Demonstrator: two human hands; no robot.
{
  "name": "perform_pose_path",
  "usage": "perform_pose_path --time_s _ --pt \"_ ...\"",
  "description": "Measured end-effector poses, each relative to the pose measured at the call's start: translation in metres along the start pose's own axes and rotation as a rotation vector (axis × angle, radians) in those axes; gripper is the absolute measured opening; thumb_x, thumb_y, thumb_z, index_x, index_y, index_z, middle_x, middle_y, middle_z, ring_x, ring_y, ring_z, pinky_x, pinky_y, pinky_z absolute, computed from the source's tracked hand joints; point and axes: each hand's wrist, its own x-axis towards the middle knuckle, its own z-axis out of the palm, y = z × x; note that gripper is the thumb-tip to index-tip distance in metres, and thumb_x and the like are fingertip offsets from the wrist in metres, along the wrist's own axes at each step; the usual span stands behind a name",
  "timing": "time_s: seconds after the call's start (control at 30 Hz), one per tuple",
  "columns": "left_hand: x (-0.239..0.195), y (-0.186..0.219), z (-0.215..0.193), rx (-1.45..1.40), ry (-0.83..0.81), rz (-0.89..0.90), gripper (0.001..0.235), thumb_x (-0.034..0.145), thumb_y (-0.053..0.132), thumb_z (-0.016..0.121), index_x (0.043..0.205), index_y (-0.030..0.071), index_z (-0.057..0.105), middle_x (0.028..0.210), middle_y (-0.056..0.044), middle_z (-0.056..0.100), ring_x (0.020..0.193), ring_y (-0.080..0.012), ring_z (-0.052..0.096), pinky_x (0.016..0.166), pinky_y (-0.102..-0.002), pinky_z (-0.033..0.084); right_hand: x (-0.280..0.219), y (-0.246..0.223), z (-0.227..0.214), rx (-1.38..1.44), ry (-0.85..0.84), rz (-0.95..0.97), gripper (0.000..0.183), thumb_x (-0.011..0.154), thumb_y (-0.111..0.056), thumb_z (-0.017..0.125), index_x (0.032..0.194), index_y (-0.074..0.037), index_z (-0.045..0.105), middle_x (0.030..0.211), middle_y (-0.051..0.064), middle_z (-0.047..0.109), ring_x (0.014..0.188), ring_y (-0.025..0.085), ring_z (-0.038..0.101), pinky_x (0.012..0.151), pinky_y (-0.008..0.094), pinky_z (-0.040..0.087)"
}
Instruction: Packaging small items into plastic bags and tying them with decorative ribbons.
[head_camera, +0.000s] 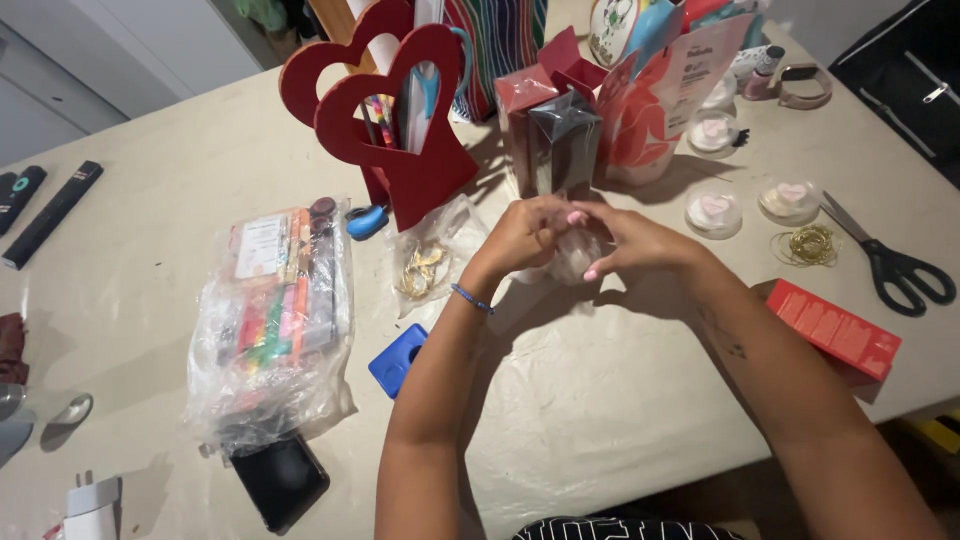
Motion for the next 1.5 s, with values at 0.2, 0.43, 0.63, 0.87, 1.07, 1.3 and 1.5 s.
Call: perform_pose_path --time_s 0.2,0.43,0.63,0.87,1.07,1.3,1.5 --pt "0.004 -0.023 0.004 0.017 0.068 0.029 0.021 0.093 0.031 0.071 0.108 0.018 0.079 0.099 -0.010 0.076 0.094 -0.0324 0.073 0.084 -0.042 0.058 0.011 0.037 0.019 0.050 0.110 -0.160 0.111 0.048 -0.024 0.104 0.141 0.004 0.052 0.126 0.028 0.065 0.120 0.046 0.063 0.099 0.052 0.054" --pt "0.003 -0.019 -0.007 0.047 0.133 0.128 0.015 0.087 0.021 0.078 0.101 0.014 0.080 0.099 -0.009 0.076 0.094 -0.0342 0.073 0.086 -0.043 0.058 0.029 0.071 0.037 0.091 0.203 -0.180 0.106 0.046 -0.019 0.103 0.139 -0.005 0.054 0.126 0.018 0.064 0.121 0.040 0.063 0.097 0.048 0.056" --pt "0.003 -0.024 -0.005 0.142 0.161 0.155 0.013 0.095 0.024 0.072 0.102 0.015 0.078 0.099 -0.004 0.076 0.094 -0.0298 0.074 0.086 -0.040 0.058 0.027 0.061 0.041 0.078 0.289 -0.164 0.103 0.047 -0.015 0.101 0.137 -0.008 0.051 0.120 0.018 0.065 0.114 0.039 0.066 0.092 0.048 0.058" --pt "0.005 -0.029 -0.002 0.132 0.187 0.186 0.021 0.104 0.031 0.059 0.100 0.014 0.071 0.088 -0.008 0.071 0.086 -0.0350 0.071 0.079 -0.044 0.057 0.026 0.058 0.044 0.208 0.264 -0.086 0.105 0.047 -0.008 0.101 0.138 -0.007 0.049 0.118 0.022 0.065 0.111 0.039 0.066 0.092 0.046 0.059" --pt "0.007 -0.012 -0.001 0.178 0.231 0.215 0.023 0.106 0.029 0.055 0.097 0.013 0.069 0.084 -0.010 0.069 0.082 -0.0384 0.070 0.076 -0.045 0.057 0.020 0.044 0.041 0.101 0.257 -0.227 0.107 0.049 -0.008 0.098 0.143 -0.002 0.046 0.123 0.028 0.061 0.116 0.046 0.062 0.096 0.054 0.054" --pt "0.007 -0.009 0.004 0.152 0.266 0.175 0.023 0.106 0.025 0.053 0.093 0.017 0.070 0.082 -0.008 0.070 0.080 -0.0372 0.071 0.075 -0.044 0.057 0.026 0.056 0.048 0.102 0.268 -0.159 0.099 0.049 -0.013 0.097 0.137 -0.009 0.052 0.114 0.020 0.069 0.111 0.041 0.067 0.094 0.052 0.054" --pt "0.006 -0.004 0.003 0.166 0.323 0.144 0.024 0.106 0.030 0.054 0.093 0.018 0.071 0.083 -0.010 0.071 0.081 -0.0377 0.071 0.078 -0.045 0.057 0.031 0.060 0.049 0.067 0.316 -0.243 0.100 0.051 -0.014 0.095 0.140 -0.005 0.051 0.117 0.026 0.068 0.112 0.045 0.067 0.094 0.055 0.053"
